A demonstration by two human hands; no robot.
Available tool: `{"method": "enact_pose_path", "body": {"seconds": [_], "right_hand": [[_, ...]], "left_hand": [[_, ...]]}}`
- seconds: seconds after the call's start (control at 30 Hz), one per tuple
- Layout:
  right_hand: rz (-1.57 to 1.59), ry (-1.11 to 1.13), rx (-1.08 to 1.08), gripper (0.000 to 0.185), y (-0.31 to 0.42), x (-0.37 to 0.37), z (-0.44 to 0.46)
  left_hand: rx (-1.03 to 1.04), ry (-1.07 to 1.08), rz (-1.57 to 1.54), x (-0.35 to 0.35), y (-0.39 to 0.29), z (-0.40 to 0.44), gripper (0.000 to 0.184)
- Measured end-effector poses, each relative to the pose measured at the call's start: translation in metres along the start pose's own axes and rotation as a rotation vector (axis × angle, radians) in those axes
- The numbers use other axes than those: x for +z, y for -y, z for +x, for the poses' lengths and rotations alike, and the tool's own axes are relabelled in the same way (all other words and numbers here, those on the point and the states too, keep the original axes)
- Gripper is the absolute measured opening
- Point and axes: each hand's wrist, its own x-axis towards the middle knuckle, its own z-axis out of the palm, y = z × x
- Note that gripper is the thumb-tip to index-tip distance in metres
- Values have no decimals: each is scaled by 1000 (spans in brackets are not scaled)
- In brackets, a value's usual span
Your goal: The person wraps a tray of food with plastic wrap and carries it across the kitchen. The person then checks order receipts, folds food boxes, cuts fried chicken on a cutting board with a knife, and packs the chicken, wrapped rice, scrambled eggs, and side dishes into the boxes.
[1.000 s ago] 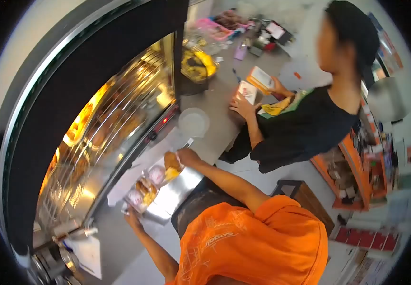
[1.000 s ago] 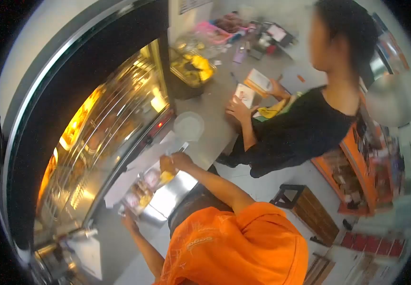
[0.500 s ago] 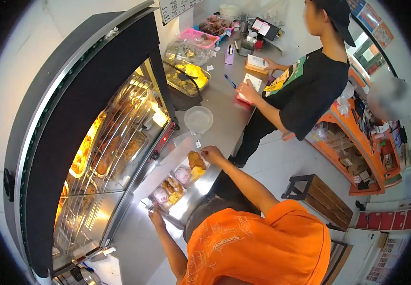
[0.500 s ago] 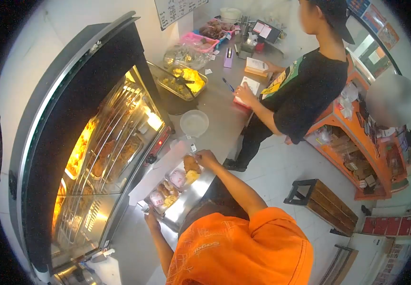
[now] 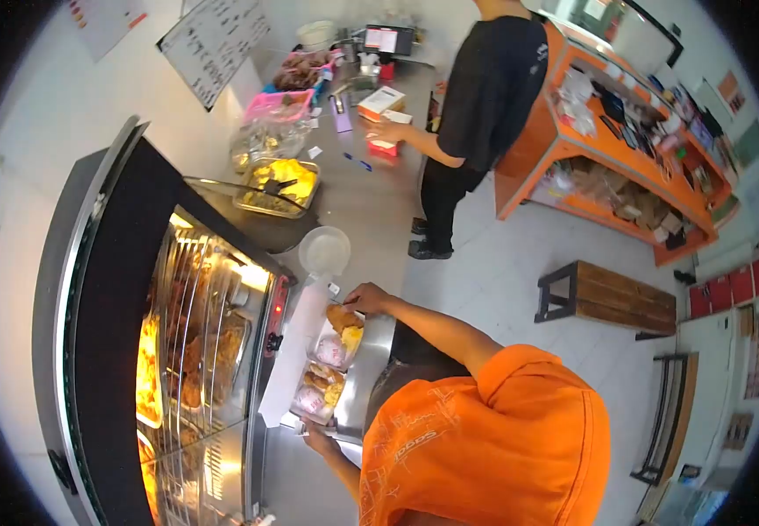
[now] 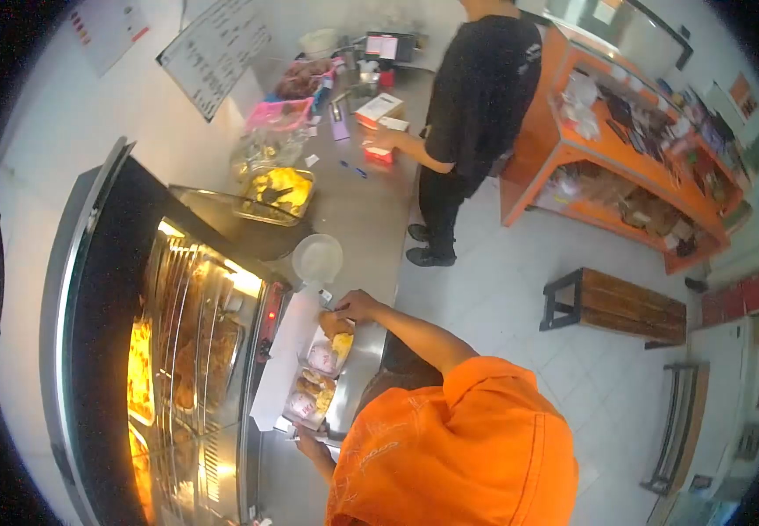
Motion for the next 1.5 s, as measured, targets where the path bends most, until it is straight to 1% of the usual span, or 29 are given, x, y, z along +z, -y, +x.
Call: {"method": "enact_pose_path", "body": {"seconds": [0.03, 0.07, 0.1, 0.17, 0.27, 0.3, 0.37, 0.4, 0.47, 0.5, 0.57, 0.6, 0.67, 0.73, 0.8, 0.87, 0.93, 1.0, 1.07, 1.1, 1.13, 1.17, 1.23, 1.27, 1.33, 1.37, 1.43, 1.47, 1.5], "right_hand": [[32, 29, 46, 43, 3, -4, -3], [63, 63, 91, 44, 4, -6, -4], [67, 55, 97, 44, -7, 0, 0], [56, -1, 38, 43, -24, 13, 6], [143, -19, 85, 43, 15, -6, -13], [145, 12, 64, 43, 13, -3, -10], [188, -60, -19, 39, 5, -1, -4], [189, -26, -33, 39, 5, -2, 0], [48, 111, -35, 38, 5, -7, 7], [43, 143, -42, 38, 5, -14, 13], [-209, 441, -43, 34, 8, -36, 32], [-216, 468, -57, 34, 13, -57, 48], [-232, 956, 38, 34, 23, -112, 91], [-121, 822, 34, 31, 44, -182, 134], [-138, 529, -201, 27, 32, -246, 197], [33, 302, -51, 30, 31, -309, 265], [165, 80, -57, 25, 26, -360, 334], [-68, -80, -213, 21, -16, -398, 423], [-17, -191, -131, 26, -19, -418, 481], [-39, -195, -70, 31, -16, -427, 507], [-58, -211, -14, 36, -14, -435, 535], [-55, -208, -12, 36, -22, -440, 568], [-21, -207, -91, 47, -49, -445, 636], [-17, -202, -89, 47, -57, -448, 663], [-110, -360, -169, 43, -62, -457, 710], [-111, -356, -177, 43, -62, -463, 730], [-294, -612, -489, 35, -65, -475, 764], [-275, -564, -352, 29, -62, -483, 780], [-270, -561, -354, 29, -62, -487, 791]], "left_hand": [[-6, -10, -8, -7, 8, 6, 49], [-43, 45, -11, -14, 13, 12, 51], [-46, 51, -4, -12, 13, 13, 51], [-100, 71, -128, -12, 13, 11, 55], [-138, 75, -150, -12, 13, 14, 56], [-93, 33, -116, -7, 7, 5, 54], [-95, -55, -137, 4, 1, 0, 52], [-85, -87, -153, 4, -1, 0, 52], [-108, -115, -26, 4, -2, 2, 48], [-110, -144, -43, -2, 0, 4, 48], [-126, -26, -47, -7, 4, 3, 44], [-53, -77, 12, 2, -4, -12, 40], [46, -156, -82, 3, 13, -16, 40], [132, -343, -123, 2, 36, -27, 41], [-20, -699, -206, 22, 37, -50, 46], [-101, -755, 11, 23, 58, -76, 47], [-45, -707, 69, 21, 95, -92, 44], [-29, -698, 116, 43, 104, -94, 43], [-278, -559, 300, 77, 106, -114, 38], [-293, -576, 297, 97, 108, -123, 38], [-236, -500, 409, 118, 110, -126, 36], [-172, -415, 522, 137, 111, -123, 33], [-309, -380, 114, 169, 117, -125, 30], [-356, -384, 176, 187, 116, -125, 30], [-410, -380, 328, 225, 112, -116, 30], [-430, -373, 368, 242, 110, -112, 30], [-460, -368, 406, 266, 106, -99, 30], [-480, -364, 427, 277, 105, -96, 30], [-497, -365, 444, 286, 102, -90, 30]]}}
